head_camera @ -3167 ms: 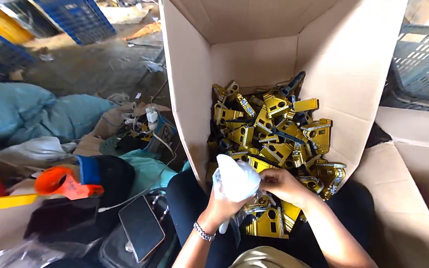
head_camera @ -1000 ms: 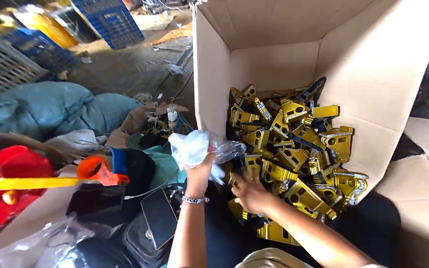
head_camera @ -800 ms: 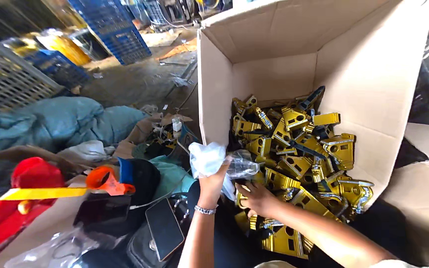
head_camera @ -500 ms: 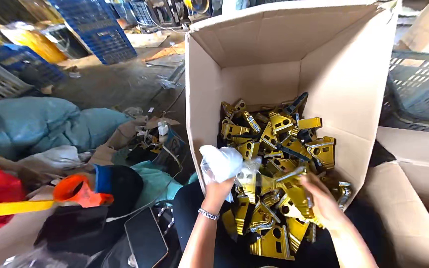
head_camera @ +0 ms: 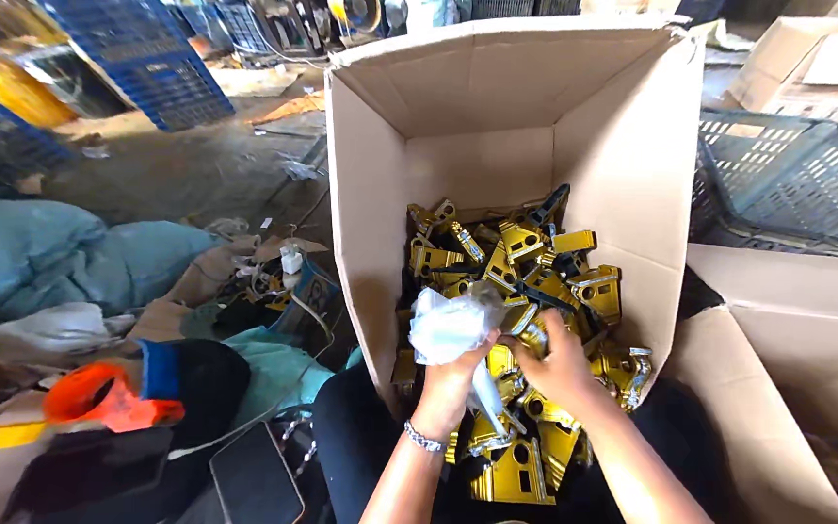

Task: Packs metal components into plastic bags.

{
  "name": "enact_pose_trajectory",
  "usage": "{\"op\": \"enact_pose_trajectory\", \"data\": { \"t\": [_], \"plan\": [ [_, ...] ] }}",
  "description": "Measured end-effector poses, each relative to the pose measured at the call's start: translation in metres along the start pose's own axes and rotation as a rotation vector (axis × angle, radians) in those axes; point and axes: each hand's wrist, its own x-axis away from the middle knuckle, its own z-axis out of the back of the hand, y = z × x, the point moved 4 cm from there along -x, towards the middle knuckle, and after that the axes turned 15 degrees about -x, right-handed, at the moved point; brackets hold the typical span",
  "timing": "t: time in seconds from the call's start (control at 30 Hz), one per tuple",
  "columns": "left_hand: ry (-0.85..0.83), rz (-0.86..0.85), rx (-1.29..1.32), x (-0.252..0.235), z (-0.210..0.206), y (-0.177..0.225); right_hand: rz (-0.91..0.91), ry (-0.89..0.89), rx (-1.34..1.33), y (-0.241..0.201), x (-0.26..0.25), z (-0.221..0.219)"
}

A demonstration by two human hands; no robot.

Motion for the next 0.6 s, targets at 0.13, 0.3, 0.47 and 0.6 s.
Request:
{"op": "enact_pose_trajectory", "data": {
  "t": [0.13, 0.3, 0.47, 0.6],
  "plan": [
    [-0.028, -0.161, -0.310, 0.001, 0.008, 0.001, -0.099, -0.256, 0.180, 0.012, 0.005, -0.032],
    [0.044, -0.561, -0.729, 0.002, 0.013, 0.000, -0.323, -0.152, -0.113, 0.028, -0.007, -0.031],
    [0.130, -0.442, -0.715, -0.017, 0.031, 0.001, -0.473, -0.086, -0.716, 0.027, 0.006, -0.021],
    [0.127, -0.447, -0.663, -0.007, 0.031, 0.005, -0.313, 0.114, -0.702, 0.035, 0.006, -0.019]
  ]
}}
